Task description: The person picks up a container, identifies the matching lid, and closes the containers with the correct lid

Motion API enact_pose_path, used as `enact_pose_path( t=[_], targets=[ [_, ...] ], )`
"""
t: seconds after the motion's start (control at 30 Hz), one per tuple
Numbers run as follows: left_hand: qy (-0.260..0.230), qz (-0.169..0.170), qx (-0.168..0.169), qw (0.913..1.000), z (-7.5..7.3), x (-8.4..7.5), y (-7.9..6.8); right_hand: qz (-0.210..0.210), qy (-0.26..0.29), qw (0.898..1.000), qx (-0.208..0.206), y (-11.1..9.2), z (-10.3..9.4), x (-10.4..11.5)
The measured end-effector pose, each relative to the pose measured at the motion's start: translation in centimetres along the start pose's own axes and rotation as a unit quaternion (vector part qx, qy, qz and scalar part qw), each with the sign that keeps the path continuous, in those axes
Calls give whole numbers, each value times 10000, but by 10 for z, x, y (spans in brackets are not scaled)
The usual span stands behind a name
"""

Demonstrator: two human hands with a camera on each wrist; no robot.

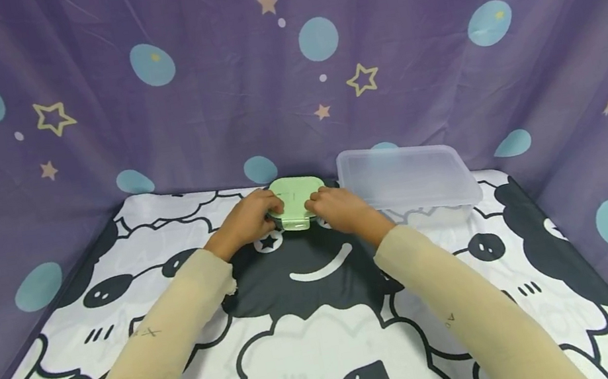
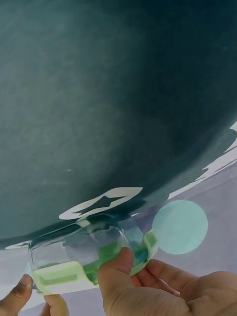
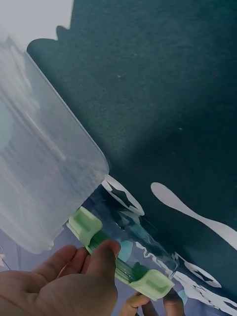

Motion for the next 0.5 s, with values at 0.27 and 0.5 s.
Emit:
enact_pose_path(
  t=[0.27, 0.5],
  targets=[
    [62, 50, 39, 10000, -1, -6, -2, 89, 38, 9988, -475, -9, 2, 4],
    [336, -417, 419, 9977, -4, -30, -7, 363, 528, 9935, -940, -32, -10, 9]
  ],
)
Point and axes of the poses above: each hand's wrist, its own y-axis towards the middle knuckle, its own z-axis out of the palm, x = y × z, the point moved 6 cm from there along y, towards the middle knuckle, and after that the axes turned 2 degrees about z, right-handed, at the moved point
